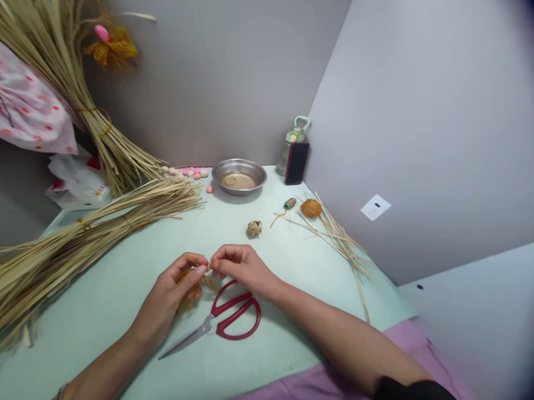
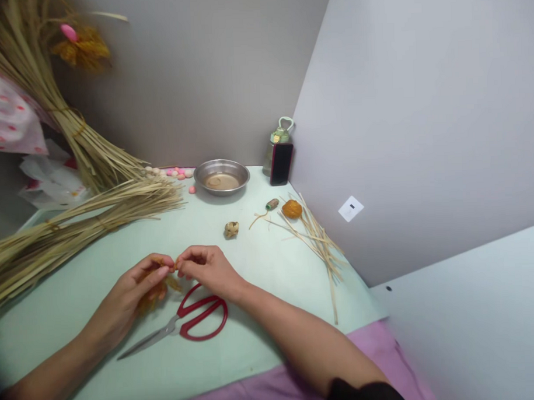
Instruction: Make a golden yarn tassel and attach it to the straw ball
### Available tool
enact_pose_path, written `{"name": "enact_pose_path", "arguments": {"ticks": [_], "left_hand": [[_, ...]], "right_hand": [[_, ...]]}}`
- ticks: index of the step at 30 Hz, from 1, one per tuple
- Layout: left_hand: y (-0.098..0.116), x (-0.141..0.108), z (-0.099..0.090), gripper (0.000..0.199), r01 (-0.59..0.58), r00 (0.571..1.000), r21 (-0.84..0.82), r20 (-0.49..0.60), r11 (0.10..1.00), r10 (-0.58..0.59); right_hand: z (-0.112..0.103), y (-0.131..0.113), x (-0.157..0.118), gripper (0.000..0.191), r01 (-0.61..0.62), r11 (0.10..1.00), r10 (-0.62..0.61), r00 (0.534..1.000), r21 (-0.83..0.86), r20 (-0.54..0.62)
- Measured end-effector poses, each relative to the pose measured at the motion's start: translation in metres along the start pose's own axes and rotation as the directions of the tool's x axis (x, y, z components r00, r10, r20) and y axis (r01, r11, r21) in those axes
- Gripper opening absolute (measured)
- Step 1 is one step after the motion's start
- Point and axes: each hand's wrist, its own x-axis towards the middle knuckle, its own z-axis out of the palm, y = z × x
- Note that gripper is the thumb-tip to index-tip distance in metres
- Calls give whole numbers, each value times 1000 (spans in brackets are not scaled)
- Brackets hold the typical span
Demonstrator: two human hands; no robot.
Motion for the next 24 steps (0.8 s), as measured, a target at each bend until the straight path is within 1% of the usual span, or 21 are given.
{"name": "enact_pose_path", "arguments": {"ticks": [2, 5, 13, 17, 19, 21, 22, 24], "left_hand": [[-1, 0, 0, 20, 7, 1000, -27, 6, 1000, -7], [-2, 0, 0, 20, 8, 1000, -19, 16, 1000, -8], [-4, 1, -2, 22, 32, 998, 40, 60, 999, -35], [-4, 1, -2, 22, 26, 999, 42, 45, 999, -28], [-5, 2, -2, 23, 20, 999, 45, 38, 999, -21], [-5, 3, -2, 23, 20, 999, 45, 40, 999, -22], [-5, 3, -2, 23, 21, 999, 45, 43, 999, -23], [-5, 3, -2, 23, 19, 998, 47, 52, 999, -21]], "right_hand": [[-1, 0, 1, 8, 7, 1000, -6, 999, 28, -38], [-2, 0, 2, 10, 12, 998, -7, 998, 68, -67], [-2, 1, 2, 15, 9, 997, -5, 998, 79, -59], [-3, 4, 3, 20, 8, 994, -1, 998, 105, -69], [-4, 3, 3, 22, 16, 997, -7, 993, 77, -118], [-5, 2, 3, 26, 21, 1000, -20, 989, 7, -145], [-6, 1, 2, 29, 18, 999, -23, 991, -39, -133], [-5, 0, 0, 36, 8, 990, -14, 999, -137, -41]]}}
